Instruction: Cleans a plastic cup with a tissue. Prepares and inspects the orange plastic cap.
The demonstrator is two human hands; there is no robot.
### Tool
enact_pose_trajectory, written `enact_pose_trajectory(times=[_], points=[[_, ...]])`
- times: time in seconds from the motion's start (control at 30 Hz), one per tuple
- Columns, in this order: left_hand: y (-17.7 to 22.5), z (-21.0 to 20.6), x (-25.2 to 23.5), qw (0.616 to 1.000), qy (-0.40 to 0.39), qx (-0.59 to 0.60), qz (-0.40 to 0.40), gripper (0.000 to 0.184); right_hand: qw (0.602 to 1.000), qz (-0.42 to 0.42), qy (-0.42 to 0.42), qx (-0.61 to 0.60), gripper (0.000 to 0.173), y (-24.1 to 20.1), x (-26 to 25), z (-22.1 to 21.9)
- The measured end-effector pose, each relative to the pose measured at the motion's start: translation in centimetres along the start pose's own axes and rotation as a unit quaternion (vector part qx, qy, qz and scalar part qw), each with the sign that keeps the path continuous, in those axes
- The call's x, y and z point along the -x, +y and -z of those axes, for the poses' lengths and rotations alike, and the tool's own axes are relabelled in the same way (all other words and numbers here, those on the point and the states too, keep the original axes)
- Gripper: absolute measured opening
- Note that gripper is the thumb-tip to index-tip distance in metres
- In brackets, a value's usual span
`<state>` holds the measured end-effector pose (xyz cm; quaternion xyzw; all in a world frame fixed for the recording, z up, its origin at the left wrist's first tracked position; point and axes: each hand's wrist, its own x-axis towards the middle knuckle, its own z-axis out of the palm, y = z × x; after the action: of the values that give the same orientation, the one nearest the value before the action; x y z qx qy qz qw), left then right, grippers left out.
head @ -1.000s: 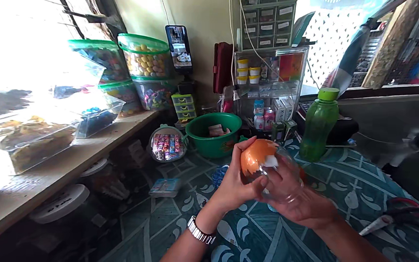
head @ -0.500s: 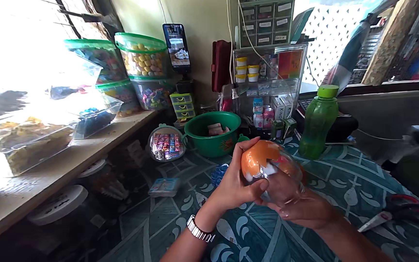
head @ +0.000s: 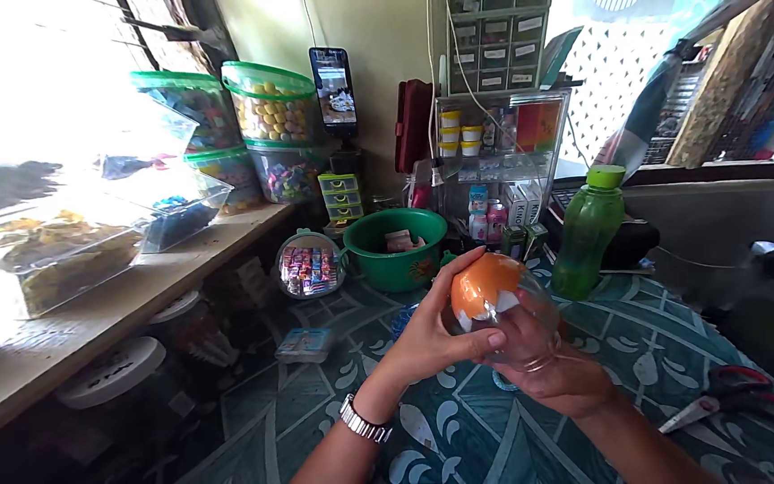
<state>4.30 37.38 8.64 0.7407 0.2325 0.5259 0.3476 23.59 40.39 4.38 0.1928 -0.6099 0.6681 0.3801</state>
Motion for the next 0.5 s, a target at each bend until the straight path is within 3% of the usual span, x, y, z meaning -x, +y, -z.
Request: enact_pose_trajectory(times=[0.13,0.23,0.3,0.37,0.43,0.47,0.5], points=[[-0.2,0.1,-0.1,0.999,0.001,0.026,-0.018,0.091,0.999,-0.019,-0.026,0.028,0.076,-0.3,0.1,0.3],[-0.6,-0.2,-0.2,0.998,0.025,0.050,-0.013,0.090,0.986,-0.039,-0.021,0.158,0.076,-1.4,0.2,-0.1],[-0.6,-0.3,-0.2,0.997,0.057,0.053,-0.003,0.089,0.954,-0.031,0.010,0.297,0.078,-1.6,0.2,-0.8],[-0.6,-0.1,-0.3,0.995,0.085,0.045,0.014,0.087,0.877,-0.009,0.028,0.480,0.077,-1.5,0.0,-0.8],[-0.5,0.0,-0.2,0.997,0.071,-0.010,0.030,0.087,0.753,0.003,0.088,0.652,0.076,-0.6,0.2,-1.2],[-0.4,-0.2,-0.2,0.997,0.051,-0.036,0.037,0.087,0.706,-0.014,0.112,0.699,0.075,-0.1,0.2,-1.6],[-0.4,-0.3,-0.2,0.997,0.036,-0.053,0.041,0.087,0.682,-0.043,0.122,0.719,0.073,0.4,0.3,-2.0]])
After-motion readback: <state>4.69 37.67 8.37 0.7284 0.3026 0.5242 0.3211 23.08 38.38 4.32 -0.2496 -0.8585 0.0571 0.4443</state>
